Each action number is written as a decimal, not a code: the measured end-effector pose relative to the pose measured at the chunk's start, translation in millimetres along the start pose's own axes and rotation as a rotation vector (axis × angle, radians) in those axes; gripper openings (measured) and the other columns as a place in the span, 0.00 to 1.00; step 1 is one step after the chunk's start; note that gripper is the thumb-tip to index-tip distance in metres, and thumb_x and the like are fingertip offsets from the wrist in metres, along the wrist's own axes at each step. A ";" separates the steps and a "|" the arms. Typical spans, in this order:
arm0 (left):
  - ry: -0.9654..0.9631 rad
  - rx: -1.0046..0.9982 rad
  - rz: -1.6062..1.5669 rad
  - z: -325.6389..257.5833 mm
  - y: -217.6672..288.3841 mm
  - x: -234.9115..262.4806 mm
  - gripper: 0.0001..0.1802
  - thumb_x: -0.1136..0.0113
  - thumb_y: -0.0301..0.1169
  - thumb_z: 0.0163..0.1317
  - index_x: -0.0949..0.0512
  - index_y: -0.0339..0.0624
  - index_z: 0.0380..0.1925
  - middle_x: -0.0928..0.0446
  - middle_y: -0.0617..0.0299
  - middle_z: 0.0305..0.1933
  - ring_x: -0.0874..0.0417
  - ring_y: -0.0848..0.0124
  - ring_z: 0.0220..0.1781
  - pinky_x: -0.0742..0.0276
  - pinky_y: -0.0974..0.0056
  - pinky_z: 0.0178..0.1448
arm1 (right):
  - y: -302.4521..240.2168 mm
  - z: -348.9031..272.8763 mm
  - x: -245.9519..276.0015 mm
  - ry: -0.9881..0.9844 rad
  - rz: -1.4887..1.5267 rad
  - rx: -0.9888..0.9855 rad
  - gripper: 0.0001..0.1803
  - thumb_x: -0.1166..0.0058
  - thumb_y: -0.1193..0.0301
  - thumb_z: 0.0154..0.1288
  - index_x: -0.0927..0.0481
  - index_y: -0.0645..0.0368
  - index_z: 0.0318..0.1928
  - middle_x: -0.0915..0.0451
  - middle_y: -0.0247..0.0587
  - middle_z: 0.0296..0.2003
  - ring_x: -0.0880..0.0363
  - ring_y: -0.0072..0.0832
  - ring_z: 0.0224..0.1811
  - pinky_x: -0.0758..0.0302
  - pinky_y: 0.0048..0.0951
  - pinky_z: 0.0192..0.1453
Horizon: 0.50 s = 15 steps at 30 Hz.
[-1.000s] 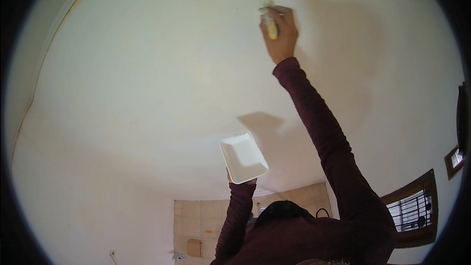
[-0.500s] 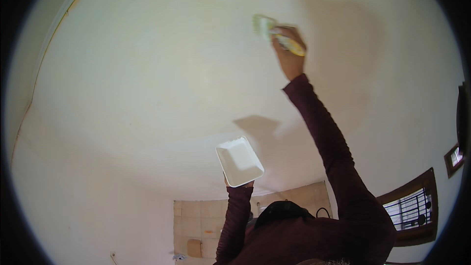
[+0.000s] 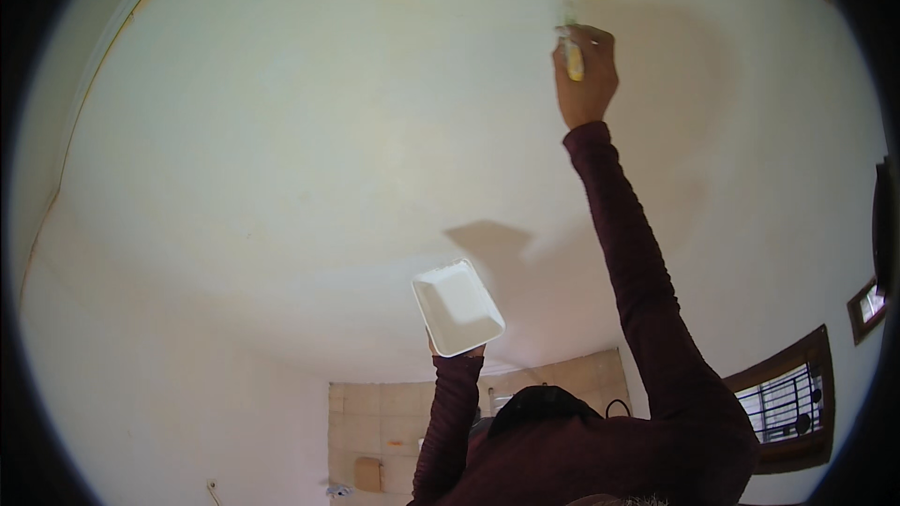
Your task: The person paints a ceiling using a paintbrush and a small paint tray. They repeatedly dip the brush into the tray and apply white paint to the ceiling surface in steady strokes, working across different sections.
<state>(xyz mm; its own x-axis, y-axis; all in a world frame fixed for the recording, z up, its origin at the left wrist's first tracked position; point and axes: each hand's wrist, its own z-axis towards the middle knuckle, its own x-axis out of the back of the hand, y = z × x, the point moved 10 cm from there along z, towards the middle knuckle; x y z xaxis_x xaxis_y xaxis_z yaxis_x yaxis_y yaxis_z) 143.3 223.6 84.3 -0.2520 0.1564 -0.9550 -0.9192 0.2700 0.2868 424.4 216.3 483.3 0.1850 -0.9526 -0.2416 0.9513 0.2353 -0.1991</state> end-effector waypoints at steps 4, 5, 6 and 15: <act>-0.002 -0.055 0.021 -3.8 2.4 -7.1 0.29 0.64 0.52 0.76 0.39 0.54 0.71 0.31 0.57 0.70 0.25 0.57 0.66 0.26 0.46 0.66 | -40.2 -9.0 -37.5 -0.060 0.182 -0.041 0.17 0.36 0.78 0.50 0.16 0.46 0.42 0.24 0.34 0.45 0.20 0.36 0.42 0.21 0.36 0.42; 0.010 -0.068 0.050 -3.4 4.5 -1.1 0.29 0.64 0.52 0.76 0.38 0.54 0.71 0.30 0.57 0.69 0.25 0.57 0.66 0.26 0.46 0.66 | -53.6 -12.0 -46.5 -0.064 0.180 -0.015 0.19 0.35 0.79 0.48 0.16 0.46 0.42 0.24 0.34 0.45 0.20 0.36 0.42 0.21 0.37 0.42; 0.020 -0.071 0.078 -1.8 3.7 1.1 0.29 0.64 0.52 0.75 0.38 0.54 0.71 0.30 0.57 0.69 0.25 0.57 0.66 0.26 0.46 0.66 | -63.1 -14.5 -52.8 -0.078 0.188 -0.005 0.17 0.35 0.79 0.50 0.16 0.48 0.42 0.24 0.35 0.45 0.19 0.36 0.41 0.21 0.36 0.41; -0.002 -0.228 0.502 1.3 15.2 16.3 0.32 0.61 0.52 0.73 0.41 0.50 0.72 0.33 0.57 0.71 0.28 0.56 0.69 0.28 0.45 0.68 | -142.7 -48.0 -112.5 -0.249 0.374 -0.014 0.14 0.35 0.78 0.51 0.15 0.50 0.40 0.23 0.35 0.44 0.19 0.35 0.42 0.21 0.35 0.43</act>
<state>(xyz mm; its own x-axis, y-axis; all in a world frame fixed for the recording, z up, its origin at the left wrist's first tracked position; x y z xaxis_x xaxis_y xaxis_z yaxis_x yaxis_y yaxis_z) 125.7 231.5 73.2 -0.6758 0.2151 -0.7050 -0.7287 -0.0510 0.6829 255.9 299.2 493.3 0.5712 -0.8183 -0.0641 0.8043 0.5736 -0.1551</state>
